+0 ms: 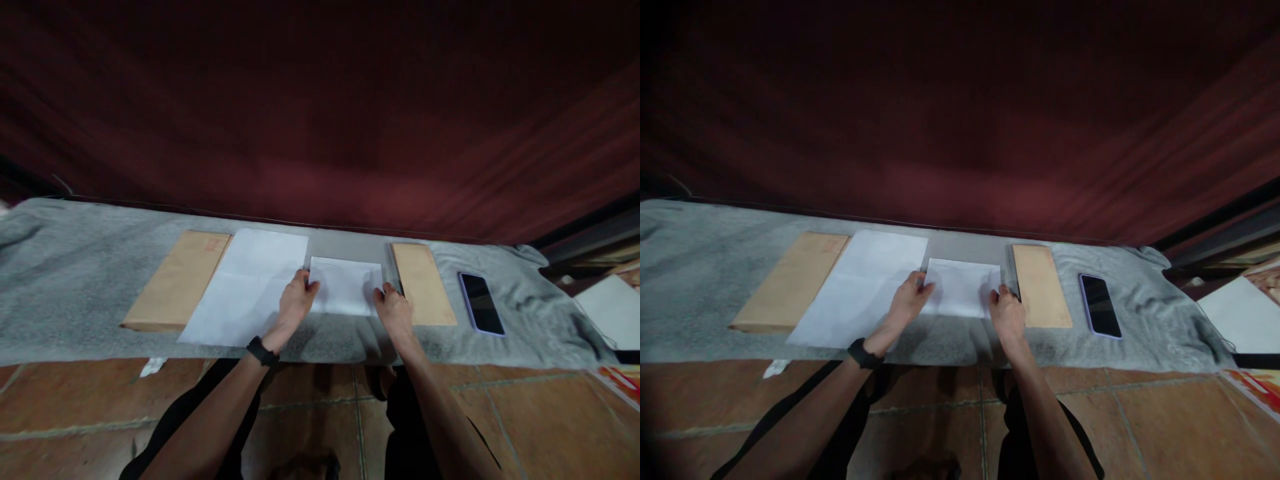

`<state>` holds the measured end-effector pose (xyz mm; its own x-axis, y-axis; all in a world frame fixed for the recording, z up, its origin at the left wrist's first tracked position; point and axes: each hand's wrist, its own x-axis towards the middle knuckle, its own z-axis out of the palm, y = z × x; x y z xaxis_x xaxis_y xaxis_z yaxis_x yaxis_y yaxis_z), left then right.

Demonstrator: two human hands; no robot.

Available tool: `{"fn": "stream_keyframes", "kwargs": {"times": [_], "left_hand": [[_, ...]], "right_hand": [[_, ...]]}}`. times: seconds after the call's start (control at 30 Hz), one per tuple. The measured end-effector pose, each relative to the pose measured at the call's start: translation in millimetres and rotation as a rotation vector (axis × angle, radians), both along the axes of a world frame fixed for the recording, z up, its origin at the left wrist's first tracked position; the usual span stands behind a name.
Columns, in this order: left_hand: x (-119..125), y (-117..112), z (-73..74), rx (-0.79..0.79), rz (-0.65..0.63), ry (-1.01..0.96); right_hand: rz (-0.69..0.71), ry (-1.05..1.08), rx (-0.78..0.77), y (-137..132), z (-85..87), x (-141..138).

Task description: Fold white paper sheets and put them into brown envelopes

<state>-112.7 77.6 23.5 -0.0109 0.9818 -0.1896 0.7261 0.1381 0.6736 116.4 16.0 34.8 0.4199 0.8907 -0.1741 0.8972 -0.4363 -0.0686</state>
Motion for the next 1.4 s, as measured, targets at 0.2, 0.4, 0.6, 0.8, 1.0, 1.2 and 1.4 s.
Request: {"fn": "stream_keyframes", "kwargs": {"times": [0.2,0.4,0.6,0.8,1.0,1.2,1.4], "left_hand": [[3.0,-7.2,7.0,0.005,-0.049,0.058],[-2.4,-11.3,11.0,0.013,-0.086,-0.093],[-3.8,-6.5,3.9,0.038,-0.088,-0.083],[-0.5,-4.9,3.1,0.04,-0.088,0.004],[1.4,-5.2,4.7,0.027,-0.079,0.052],[2.7,-4.8,4.6,0.035,-0.092,0.085],[5.2,-5.4,4.3,0.043,-0.097,0.084]], "right_hand": [[-0.014,-0.018,-0.021,2.8,1.7,-1.8],[-0.023,-0.025,0.003,3.1,2.6,-2.8],[-0.049,-0.018,0.02,5.3,2.9,-3.0],[-0.023,-0.036,0.111,2.8,-1.8,-5.8],[0.028,-0.115,0.249,-0.7,-4.9,-8.6],[0.321,0.042,0.394,-3.4,-19.2,-20.2],[0.534,0.123,0.342,-12.7,-37.1,-42.9]]}}
